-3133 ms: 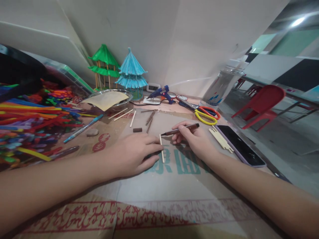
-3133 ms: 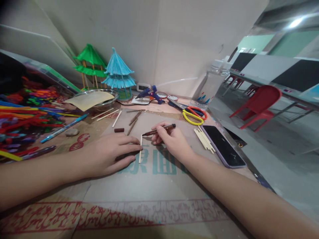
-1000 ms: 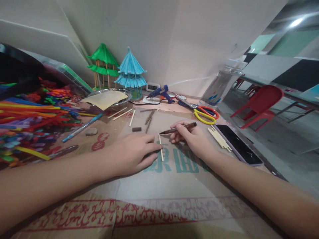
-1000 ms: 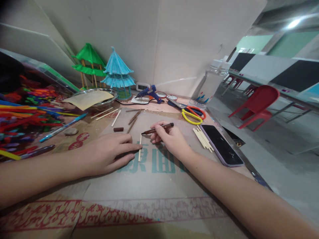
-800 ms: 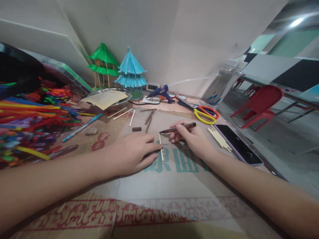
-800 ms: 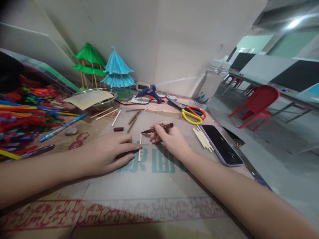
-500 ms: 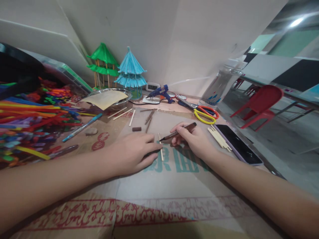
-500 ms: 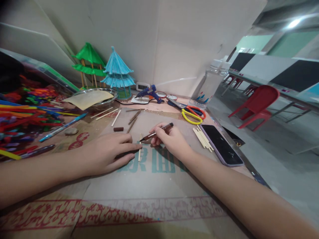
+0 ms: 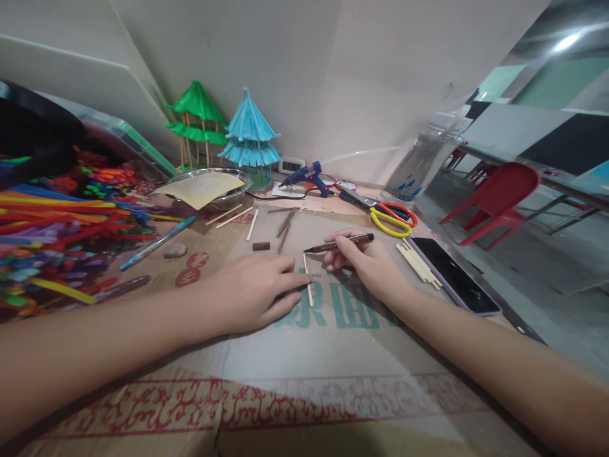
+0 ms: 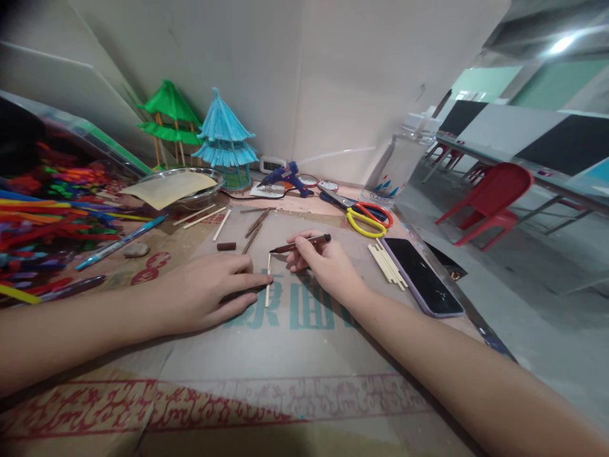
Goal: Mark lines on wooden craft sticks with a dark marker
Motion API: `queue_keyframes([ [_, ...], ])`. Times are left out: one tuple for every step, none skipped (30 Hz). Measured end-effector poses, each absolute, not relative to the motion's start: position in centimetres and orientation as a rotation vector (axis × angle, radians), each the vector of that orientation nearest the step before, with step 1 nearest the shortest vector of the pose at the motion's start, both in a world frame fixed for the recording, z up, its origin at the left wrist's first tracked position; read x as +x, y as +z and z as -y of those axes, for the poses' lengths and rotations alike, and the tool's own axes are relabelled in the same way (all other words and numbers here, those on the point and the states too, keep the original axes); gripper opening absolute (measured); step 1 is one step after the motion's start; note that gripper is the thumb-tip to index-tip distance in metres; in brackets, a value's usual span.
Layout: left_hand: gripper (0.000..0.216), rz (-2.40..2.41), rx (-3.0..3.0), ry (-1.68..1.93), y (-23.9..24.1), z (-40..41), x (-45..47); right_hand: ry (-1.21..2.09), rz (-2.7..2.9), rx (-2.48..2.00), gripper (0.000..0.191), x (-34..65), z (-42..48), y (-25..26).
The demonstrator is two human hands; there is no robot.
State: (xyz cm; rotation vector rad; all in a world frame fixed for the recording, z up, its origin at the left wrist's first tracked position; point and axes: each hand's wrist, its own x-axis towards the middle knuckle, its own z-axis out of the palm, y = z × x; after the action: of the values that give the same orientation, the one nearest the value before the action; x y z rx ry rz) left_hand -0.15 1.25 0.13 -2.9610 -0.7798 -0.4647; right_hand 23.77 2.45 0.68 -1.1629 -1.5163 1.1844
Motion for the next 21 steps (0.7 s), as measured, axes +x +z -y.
queue_keyframes([
  [0.036,0.783,-2.962,-0.457,0.14,-1.24,-0.16,1.186,1.516,-1.163,0.032,23.76,-2.43,0.70],
  [0.035,0.787,-2.962,-0.449,0.16,-1.23,-0.18,1.190,1.513,-1.164,0.032,23.75,-2.42,0.72],
  [0.035,0.790,-2.963,-0.444,0.18,-1.22,-0.20,1.191,1.509,-1.165,0.031,23.75,-2.43,0.74],
  [0.035,0.792,-2.963,-0.442,0.20,-1.20,-0.22,1.190,1.504,-1.167,0.031,23.75,-2.45,0.74],
  [0.035,0.793,-2.964,-0.443,0.22,-1.20,-0.24,1.187,1.502,-1.170,0.031,23.76,-2.48,0.73],
  [0.035,0.791,-2.966,-0.446,0.24,-1.19,-0.24,1.185,1.501,-1.171,0.031,23.78,-2.52,0.71],
  [0.035,0.789,-2.967,-0.452,0.25,-1.19,-0.24,1.183,1.504,-1.169,0.031,23.80,-2.56,0.69],
  [0.035,0.788,-2.969,-0.457,0.26,-1.19,-0.22,1.182,1.510,-1.165,0.032,23.82,-2.59,0.66],
  [0.035,0.787,-2.971,-0.459,0.26,-1.20,-0.20,1.180,1.519,-1.162,0.032,23.85,-2.60,0.64],
  [0.035,0.789,-2.972,-0.460,0.26,-1.21,-0.17,1.178,1.531,-1.160,0.032,23.86,-2.60,0.64],
  [0.034,0.788,-2.972,-0.462,0.26,-1.22,-0.15,1.175,1.544,-1.165,0.031,23.87,-2.57,0.66],
  [0.034,0.787,-2.971,-0.463,0.26,-1.22,-0.13,1.170,1.554,-1.175,0.031,23.87,-2.54,0.70],
  [0.034,0.785,-2.970,-0.463,0.25,-1.23,-0.12,1.167,1.562,-1.187,0.030,23.87,-2.50,0.74],
  [0.034,0.782,-2.969,-0.462,0.25,-1.23,-0.12,1.168,1.566,-1.197,0.029,23.85,-2.46,0.79],
  [0.035,0.780,-2.967,-0.457,0.25,-1.23,-0.12,1.170,1.566,-1.200,0.029,23.84,-2.44,0.82],
  [0.035,0.780,-2.964,-0.451,0.24,-1.24,-0.12,1.174,1.560,-1.194,0.029,23.82,-2.43,0.84],
  [0.035,0.783,-2.963,-0.443,0.23,-1.25,-0.12,1.181,1.549,-1.182,0.029,23.81,-2.44,0.84],
  [0.035,0.787,-2.961,-0.436,0.22,-1.26,-0.12,1.188,1.534,-1.169,0.030,23.80,-2.46,0.83],
  [0.036,0.791,-2.961,-0.431,0.21,-1.27,-0.13,1.194,1.517,-1.160,0.031,23.79,-2.49,0.80],
  [0.036,0.794,-2.960,-0.431,0.20,-1.27,-0.13,1.199,1.502,-1.157,0.031,23.78,-2.52,0.76],
  [0.036,0.795,-2.961,-0.432,0.18,-1.28,-0.15,1.203,1.489,-1.157,0.032,23.77,-2.54,0.72],
])
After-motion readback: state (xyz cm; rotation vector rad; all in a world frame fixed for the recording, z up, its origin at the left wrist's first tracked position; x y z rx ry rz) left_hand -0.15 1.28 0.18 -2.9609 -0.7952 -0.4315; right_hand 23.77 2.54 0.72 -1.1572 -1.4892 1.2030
